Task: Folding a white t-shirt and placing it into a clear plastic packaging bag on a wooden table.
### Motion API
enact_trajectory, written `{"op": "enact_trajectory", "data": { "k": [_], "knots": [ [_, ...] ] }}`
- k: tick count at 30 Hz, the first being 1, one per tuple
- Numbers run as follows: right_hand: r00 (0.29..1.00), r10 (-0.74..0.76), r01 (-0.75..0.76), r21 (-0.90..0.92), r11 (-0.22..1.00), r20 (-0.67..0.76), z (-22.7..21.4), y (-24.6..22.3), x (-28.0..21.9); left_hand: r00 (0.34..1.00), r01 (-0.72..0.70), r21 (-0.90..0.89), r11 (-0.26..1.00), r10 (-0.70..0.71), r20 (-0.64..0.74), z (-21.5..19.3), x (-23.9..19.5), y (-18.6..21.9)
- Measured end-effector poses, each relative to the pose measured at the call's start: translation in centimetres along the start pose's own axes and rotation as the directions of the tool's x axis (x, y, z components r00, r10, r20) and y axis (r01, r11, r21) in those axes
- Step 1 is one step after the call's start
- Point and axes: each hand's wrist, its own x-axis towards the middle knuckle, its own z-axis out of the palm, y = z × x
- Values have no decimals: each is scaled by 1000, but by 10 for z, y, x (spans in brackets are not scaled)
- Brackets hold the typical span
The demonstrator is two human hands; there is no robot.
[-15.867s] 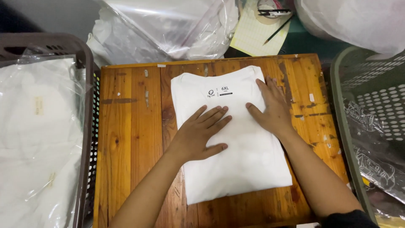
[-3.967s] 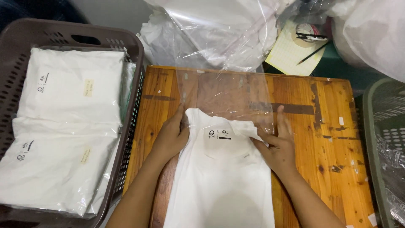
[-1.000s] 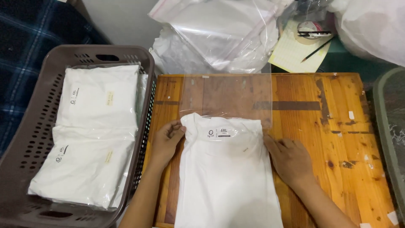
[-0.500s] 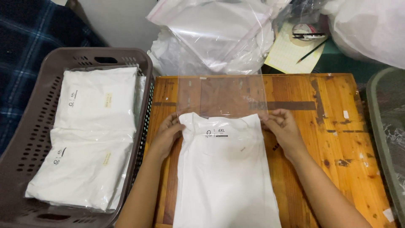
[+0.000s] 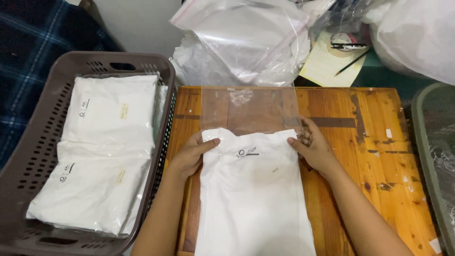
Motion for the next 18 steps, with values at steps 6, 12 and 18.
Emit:
{"op": "enact_trajectory", "data": {
  "k": [6,12,18],
  "knots": [
    [994,64,-65,13,998,91,-4,9,-7,994,62,-121,991,-51,95,-27,11,-34],
    [986,-19,-1,120,993,165,-2,-5,-3,978,20,-225,974,28,207,-43,25,-66],
    [989,-59,-3,407,913,138,19,5,-4,986,98,-276,956,-56,156,-55,42,-86]
  ]
}}
